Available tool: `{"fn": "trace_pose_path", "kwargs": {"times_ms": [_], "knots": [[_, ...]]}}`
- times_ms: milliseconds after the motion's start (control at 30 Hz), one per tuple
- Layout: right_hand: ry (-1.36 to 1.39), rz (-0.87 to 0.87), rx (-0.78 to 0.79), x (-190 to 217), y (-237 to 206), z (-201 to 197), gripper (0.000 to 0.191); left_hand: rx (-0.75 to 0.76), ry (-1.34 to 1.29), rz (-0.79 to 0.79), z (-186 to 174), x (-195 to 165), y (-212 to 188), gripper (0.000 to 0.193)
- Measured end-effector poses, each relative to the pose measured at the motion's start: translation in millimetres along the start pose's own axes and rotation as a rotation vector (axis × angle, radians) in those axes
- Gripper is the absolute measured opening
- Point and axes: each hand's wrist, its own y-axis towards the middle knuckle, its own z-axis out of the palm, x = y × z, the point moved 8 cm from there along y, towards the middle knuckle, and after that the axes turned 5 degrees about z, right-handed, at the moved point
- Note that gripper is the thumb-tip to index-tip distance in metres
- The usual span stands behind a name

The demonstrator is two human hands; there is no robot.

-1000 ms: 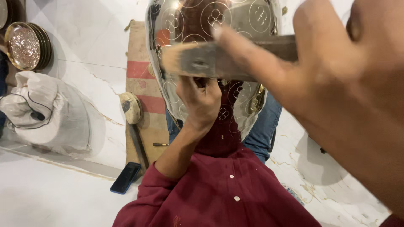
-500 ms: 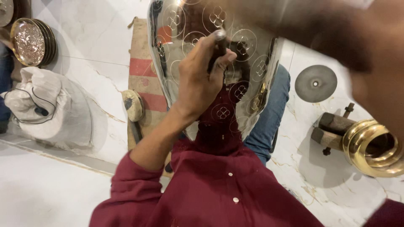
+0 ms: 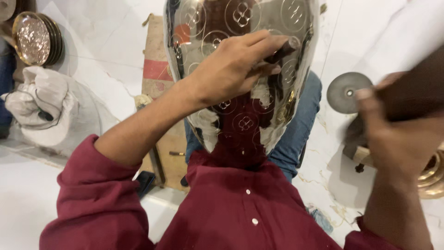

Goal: The person sits on the floor with a large engraved metal vase held between the legs and hammers a punch against the vase surface with a wooden mallet, repositioning the punch to work the patterned design across the vase body.

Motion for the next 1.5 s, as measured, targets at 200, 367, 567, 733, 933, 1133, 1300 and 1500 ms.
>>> {"fn": "trace_pose_path", "kwargs": {"times_ms": [200,367,567,733,933,1133,1300,1500], "knots": [[-0.541,-0.098,0.007,-16.7,-5.2,-4.4,0.038,0.063,-0.019,0.006,1.6,-2.0,2.1,0.042],[-0.306,0.175,0.078,-53.8,-18.9,1.5,0.033,0.173,-0.105,0.065,7.1,-0.4,15.9,0.038],[-0.168,0.098,-0.065,-53.4,-63.1,41.5,0.053,0.386,-0.147,0.190,15.9,-8.5,31.9,0.039],[-0.423,0.018,-0.209,-65.0,-108.9,66.0,0.073,0.611,-0.193,0.012,28.7,-6.4,39.3,0.035],[-0.234,0.150,-0.221,-74.9,-124.1,69.3,0.085,0.494,-0.257,0.019,18.2,-6.5,44.6,0.037],[-0.209,0.246,0.089,-89.7,-98.3,85.1,0.098,0.443,-0.164,0.038,15.1,7.5,43.4,0.049],[-0.109,0.207,-0.119,-79.1,-92.3,59.8,0.091,0.476,-0.163,0.065,20.9,5.5,43.0,0.050],[-0.653,-0.106,-0.073,-54.6,-75.9,57.7,0.105,0.108,-0.185,0.027,-20.1,-1.0,39.5,0.043]]}}
